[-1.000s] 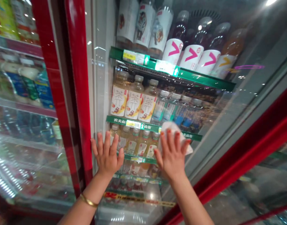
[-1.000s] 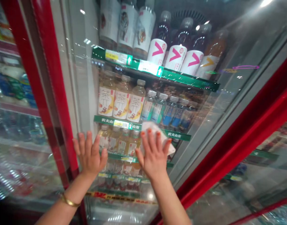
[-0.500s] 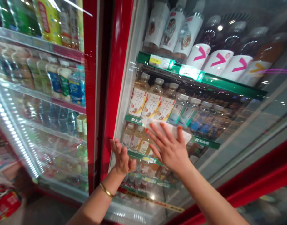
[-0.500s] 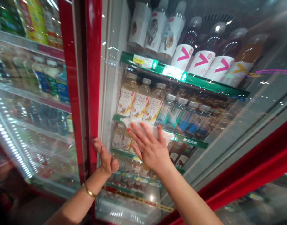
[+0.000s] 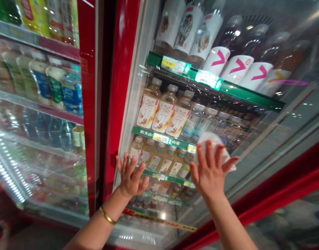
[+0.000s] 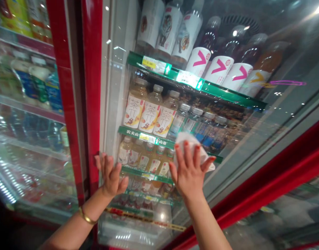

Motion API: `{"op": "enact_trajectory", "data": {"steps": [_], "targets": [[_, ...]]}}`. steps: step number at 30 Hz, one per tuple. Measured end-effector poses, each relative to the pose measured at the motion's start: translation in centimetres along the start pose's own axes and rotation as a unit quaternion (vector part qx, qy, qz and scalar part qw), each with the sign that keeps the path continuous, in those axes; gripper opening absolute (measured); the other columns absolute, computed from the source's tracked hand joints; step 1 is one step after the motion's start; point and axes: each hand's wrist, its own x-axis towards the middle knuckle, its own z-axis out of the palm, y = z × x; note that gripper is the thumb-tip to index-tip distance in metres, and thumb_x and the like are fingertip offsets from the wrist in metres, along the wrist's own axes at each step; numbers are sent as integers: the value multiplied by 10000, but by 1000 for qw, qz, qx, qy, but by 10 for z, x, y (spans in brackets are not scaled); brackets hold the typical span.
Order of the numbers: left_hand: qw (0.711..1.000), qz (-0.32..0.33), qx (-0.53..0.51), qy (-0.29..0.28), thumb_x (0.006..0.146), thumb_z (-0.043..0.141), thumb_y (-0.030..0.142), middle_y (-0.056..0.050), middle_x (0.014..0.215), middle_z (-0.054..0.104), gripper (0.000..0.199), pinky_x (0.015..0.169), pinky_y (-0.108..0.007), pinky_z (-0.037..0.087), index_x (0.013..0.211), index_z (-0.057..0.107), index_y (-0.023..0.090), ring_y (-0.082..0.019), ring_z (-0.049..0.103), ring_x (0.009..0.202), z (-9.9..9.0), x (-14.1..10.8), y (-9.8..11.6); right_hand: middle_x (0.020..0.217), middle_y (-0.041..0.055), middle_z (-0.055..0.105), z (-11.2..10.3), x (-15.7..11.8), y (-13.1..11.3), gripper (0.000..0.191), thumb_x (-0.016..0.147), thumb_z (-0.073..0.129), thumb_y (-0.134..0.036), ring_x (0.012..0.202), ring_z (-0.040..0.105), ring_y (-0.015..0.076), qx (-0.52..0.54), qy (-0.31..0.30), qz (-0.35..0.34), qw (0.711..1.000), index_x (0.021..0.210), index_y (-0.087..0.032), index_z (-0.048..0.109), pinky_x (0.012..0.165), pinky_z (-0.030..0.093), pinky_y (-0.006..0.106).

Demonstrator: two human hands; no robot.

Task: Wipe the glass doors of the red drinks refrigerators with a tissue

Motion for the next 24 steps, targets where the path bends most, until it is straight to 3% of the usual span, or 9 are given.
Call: {"op": "enact_trajectory", "data": {"steps": [3,6,9,12,15,16,18,21,24], "targets": [[999,-25,24,-28,940,647,297,10,1860,209,906,1423,-667,119,1757,271,405,-350,163,1738,1,30,20,1873,94,187,4,13,-8,760,1116,414,-425,1747,-21,413,-19,27,112,993,1793,-276,104,1314,70,871],[999,-25,7,-34,950,644,265,16,1862,183,925,1413,-687,152,1765,232,410,-355,181,1734,11,57,44,1850,-11,278,18,-24,-40,724,1087,477,-478,1756,-9,345,-15,-1,32,999,1768,-340,274,1401,35,726],[998,1,22,-59,966,689,312,48,1850,193,916,1413,-712,95,1753,242,450,-342,149,1741,24,68,60,1851,-117,204,17,-84,-33,714,1082,494,-460,1755,35,246,-8,-11,-16,1000,1760,-398,277,1446,8,544],[996,6,44,-75,980,699,338,54,1833,241,862,1419,-705,43,1737,303,448,-316,114,1748,32,69,64,1878,11,-3,6,-102,18,772,1112,410,-363,1748,-52,309,-26,20,155,987,1799,-277,68,1411,50,687],[997,18,44,-63,986,692,347,36,1845,211,849,1438,-639,-1,1744,315,400,-279,64,1753,32,69,63,1876,140,-54,2,-69,42,749,1138,287,-382,1737,-55,424,-25,74,331,940,1795,-229,-40,1309,131,863],[997,22,44,-63,984,697,345,31,1849,196,853,1444,-606,-17,1746,317,385,-266,50,1754,31,70,62,1876,166,-41,4,-58,36,761,1138,282,-408,1735,-64,435,-19,69,326,943,1792,-208,-50,1298,138,876],[996,27,43,-70,979,711,334,27,1854,181,865,1451,-555,-34,1749,319,376,-250,39,1752,29,70,60,1882,155,59,10,-51,7,813,1117,371,-472,1744,-43,414,-10,20,226,974,1799,-205,19,1329,166,829],[996,31,42,-77,974,723,322,29,1856,179,883,1452,-570,-23,1751,310,392,-270,48,1751,27,71,58,1872,-32,211,16,-86,-35,745,1088,437,-573,1756,78,301,-23,-22,71,997,1777,-353,259,1423,207,565],[995,42,45,-78,963,724,309,20,1860,175,883,1445,-635,2,1748,324,370,-320,59,1750,27,69,57,1885,72,127,9,-129,-21,759,1097,412,-406,1755,4,308,-50,-19,114,992,1797,-229,175,1414,213,601]]}}
